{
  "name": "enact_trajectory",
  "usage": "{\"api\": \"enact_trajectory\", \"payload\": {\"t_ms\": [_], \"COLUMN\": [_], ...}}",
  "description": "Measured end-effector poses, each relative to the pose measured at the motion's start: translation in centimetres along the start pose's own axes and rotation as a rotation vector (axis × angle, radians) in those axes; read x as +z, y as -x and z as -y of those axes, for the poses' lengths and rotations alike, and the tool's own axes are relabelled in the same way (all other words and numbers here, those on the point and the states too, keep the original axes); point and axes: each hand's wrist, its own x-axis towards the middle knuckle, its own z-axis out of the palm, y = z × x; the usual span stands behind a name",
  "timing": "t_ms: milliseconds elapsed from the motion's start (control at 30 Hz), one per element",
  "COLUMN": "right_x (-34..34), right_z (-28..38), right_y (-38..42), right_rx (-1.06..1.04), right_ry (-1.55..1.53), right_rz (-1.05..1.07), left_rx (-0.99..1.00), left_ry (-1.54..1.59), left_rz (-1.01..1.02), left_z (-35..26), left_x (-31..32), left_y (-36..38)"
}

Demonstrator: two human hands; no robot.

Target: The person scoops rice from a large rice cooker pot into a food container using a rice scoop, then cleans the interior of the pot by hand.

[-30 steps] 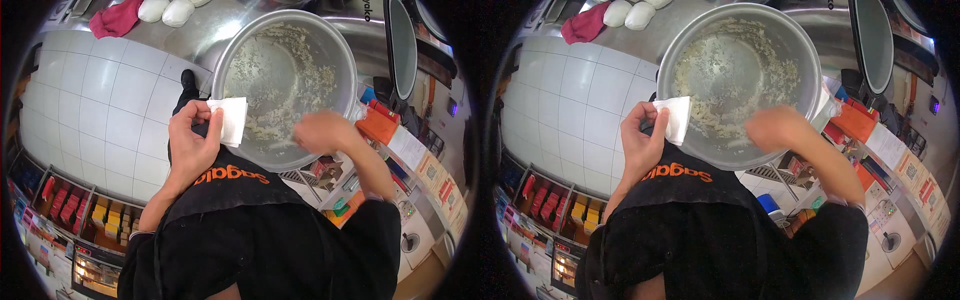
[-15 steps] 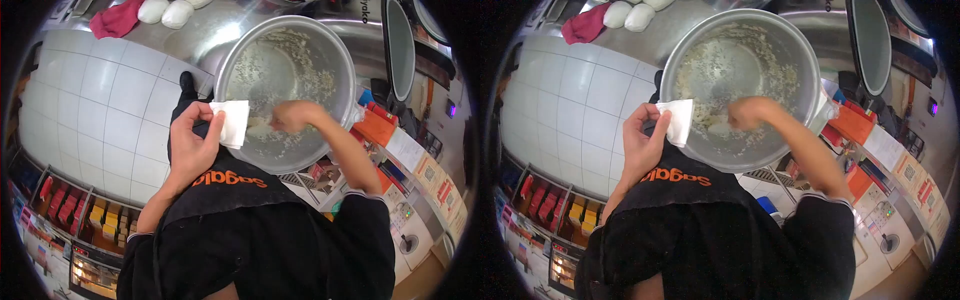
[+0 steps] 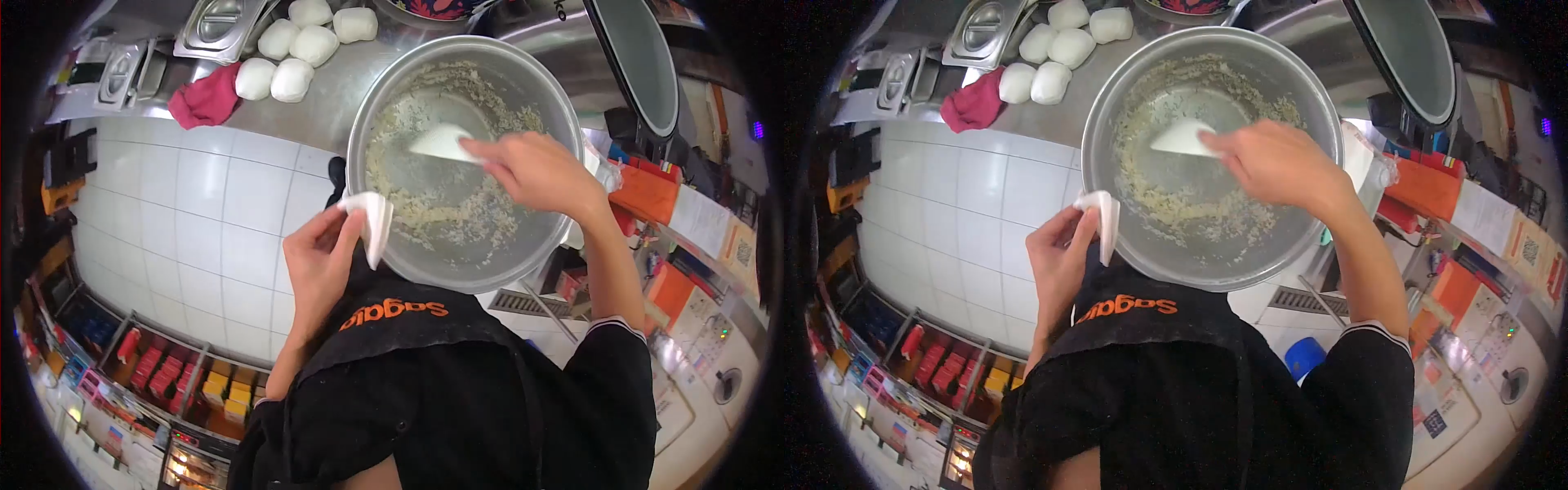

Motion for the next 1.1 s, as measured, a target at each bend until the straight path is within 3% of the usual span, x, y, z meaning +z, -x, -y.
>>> {"api": "enact_trajectory", "payload": {"t_ms": [33,100,200,267,400,467,500,533,600,633,733,800,833,867,900,1000,1033,1100], "right_x": [0.0,-0.6,-1.7,-0.7,1.3,-0.5,-1.5,-1.4,-1.1,-0.8,-1.9,-2.7,-2.9,-3.1,-3.0,-0.7,0.0,0.7], "right_z": [0.6,2.6,4.7,5.5,3.5,4.2,4.6,5.0,5.4,5.1,4.0,3.3,2.8,2.2,2.0,2.2,2.4,2.8], "right_y": [0.1,-0.4,0.3,-1.4,-4.9,-3.1,-3.0,-3.5,-4.8,-4.8,-5.5,-4.1,-3.2,-2.4,-1.8,-0.7,-0.3,0.7], "right_rx": [0.001,0.049,0.083,0.097,0.020,0.001,-0.024,-0.035,0.093,0.089,0.042,0.038,0.037,0.075,0.110,0.116,0.055,0.061], "right_ry": [-0.019,0.099,0.121,0.141,0.149,0.183,0.215,0.214,0.311,0.315,0.251,-0.033,-0.028,-0.215,-0.404,-0.573,-0.476,-0.446], "right_rz": [-0.015,-0.272,-0.351,-0.392,-0.509,-0.501,-0.487,-0.485,-0.513,-0.508,-0.695,-0.611,-0.612,-0.428,-0.238,-0.094,-0.143,-0.193], "left_rx": [-0.014,0.034,0.079,0.230,0.243,0.291,0.302,0.302,0.307,0.301,0.341,0.275,0.154,0.032,-0.025,-0.204,-0.169,-0.102], "left_ry": [-0.095,-0.105,-0.131,-0.133,-0.109,-0.262,-0.067,-0.067,-0.287,-0.079,-0.152,-0.053,-0.026,-0.001,-0.126,-0.280,-0.360,-0.624], "left_rz": [-0.002,0.002,0.050,0.066,0.022,0.045,0.060,0.048,0.011,0.001,-0.003,0.029,0.074,0.114,0.203,0.581,0.582,0.394], "left_z": [-0.8,-0.1,0.6,1.1,0.4,1.3,1.9,2.0,1.1,0.7,2.6,2.2,1.3,0.9,1.1,0.7,0.0,-1.6], "left_x": [0.2,0.9,1.3,1.2,1.4,1.4,1.9,1.4,1.6,1.8,1.7,1.7,1.7,1.6,0.7,-0.7,-1.2,-3.5], "left_y": [-0.3,-0.8,-1.0,-1.0,-1.3,-0.9,-1.3,-1.1,-1.1,-1.4,-1.4,-1.1,-0.5,0.0,0.0,0.6,0.5,-1.1]}}
